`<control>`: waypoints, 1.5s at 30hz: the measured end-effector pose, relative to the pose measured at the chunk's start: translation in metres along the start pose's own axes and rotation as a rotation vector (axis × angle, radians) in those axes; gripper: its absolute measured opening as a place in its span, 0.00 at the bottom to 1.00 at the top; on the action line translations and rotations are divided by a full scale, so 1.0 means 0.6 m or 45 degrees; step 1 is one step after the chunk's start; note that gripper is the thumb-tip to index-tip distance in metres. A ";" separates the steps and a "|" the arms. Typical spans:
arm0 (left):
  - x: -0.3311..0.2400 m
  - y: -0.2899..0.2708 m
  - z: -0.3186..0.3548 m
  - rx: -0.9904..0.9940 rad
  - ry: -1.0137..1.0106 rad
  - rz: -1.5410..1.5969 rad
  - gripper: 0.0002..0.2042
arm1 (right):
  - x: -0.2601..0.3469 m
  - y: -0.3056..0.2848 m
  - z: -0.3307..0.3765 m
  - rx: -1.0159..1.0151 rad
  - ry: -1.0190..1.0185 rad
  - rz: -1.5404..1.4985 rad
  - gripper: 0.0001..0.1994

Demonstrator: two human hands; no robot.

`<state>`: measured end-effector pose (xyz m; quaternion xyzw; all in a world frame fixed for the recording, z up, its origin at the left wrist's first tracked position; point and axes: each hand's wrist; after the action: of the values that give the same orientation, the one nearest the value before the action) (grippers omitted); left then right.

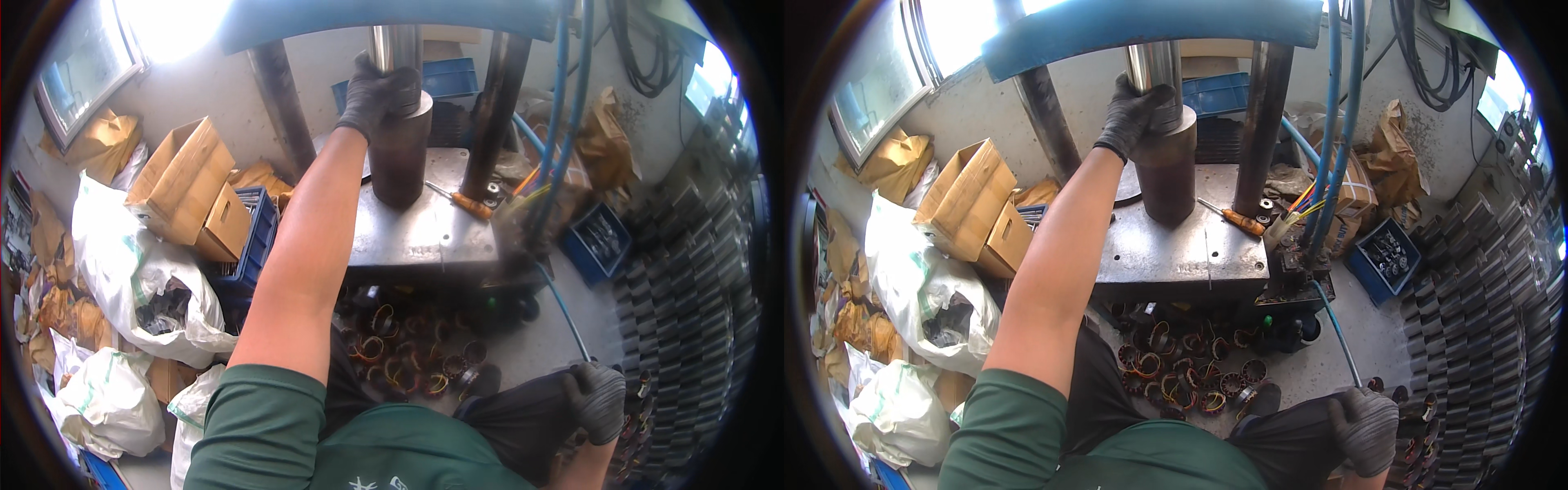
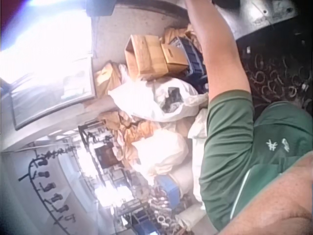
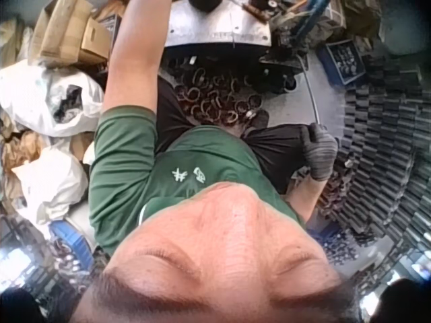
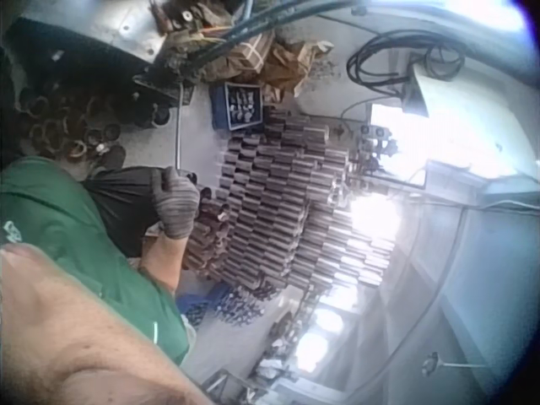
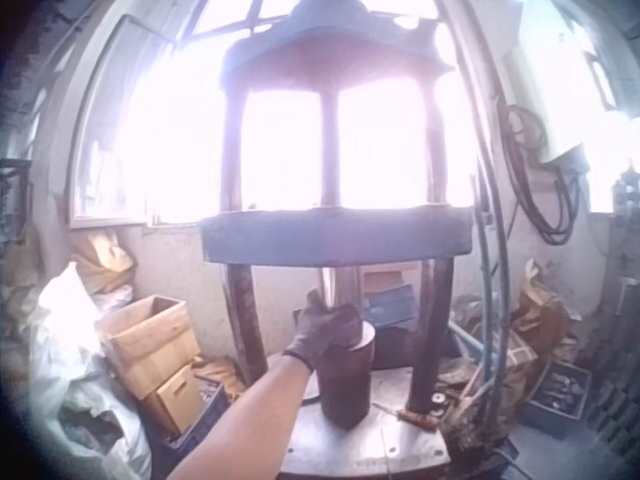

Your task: The person operates a vertical press machine to shape metal cylinders and uses a small pointed tool to adjust the internal wiring of motor stators.

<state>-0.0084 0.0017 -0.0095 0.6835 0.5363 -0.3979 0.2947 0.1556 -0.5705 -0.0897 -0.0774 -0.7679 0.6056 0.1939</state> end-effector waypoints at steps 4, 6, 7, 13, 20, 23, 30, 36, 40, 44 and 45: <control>-0.016 0.002 0.008 0.002 -0.035 -0.030 0.45 | -0.001 -0.004 -0.003 0.024 -0.004 0.002 0.13; -0.032 0.006 0.017 0.022 -0.054 -0.010 0.45 | -0.003 -0.010 -0.005 0.056 -0.026 0.033 0.13; -0.037 0.004 0.021 0.041 -0.068 0.008 0.45 | -0.003 -0.014 -0.007 0.085 -0.050 0.063 0.12; -0.054 0.000 0.022 0.031 -0.155 -0.197 0.44 | 0.000 -0.044 -0.037 0.168 -0.190 -0.063 0.09; -0.023 0.003 0.000 0.022 -0.141 -0.160 0.43 | -0.025 -0.045 -0.029 0.213 -0.272 0.069 0.09; -0.022 0.003 0.006 0.009 -0.122 -0.162 0.41 | -0.026 -0.040 -0.026 0.460 -0.310 0.235 0.10; -0.013 -0.004 0.011 -0.142 -0.025 -0.109 0.33 | -0.022 -0.040 -0.039 0.281 -0.304 0.033 0.08; -0.020 0.026 0.013 -0.021 0.027 -0.051 0.28 | -0.017 -0.070 -0.028 0.326 -0.178 0.065 0.08; -0.014 -0.016 0.012 -0.074 -0.005 -0.094 0.30 | -0.012 -0.045 -0.047 0.169 -0.092 -0.223 0.09; -0.011 0.010 0.004 -0.006 0.012 -0.028 0.31 | -0.022 -0.066 -0.036 0.336 -0.161 -0.021 0.12; -0.013 0.026 0.001 0.033 -0.067 -0.051 0.32 | -0.021 -0.072 -0.030 0.355 -0.163 -0.016 0.11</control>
<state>0.0055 -0.0065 -0.0036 0.6658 0.5366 -0.4285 0.2918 0.1792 -0.5699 -0.0470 -0.0059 -0.6876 0.7089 0.1572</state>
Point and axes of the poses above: each hand's wrist, its own z-axis away from the middle knuckle, its own y-axis out of the palm, x = y × z
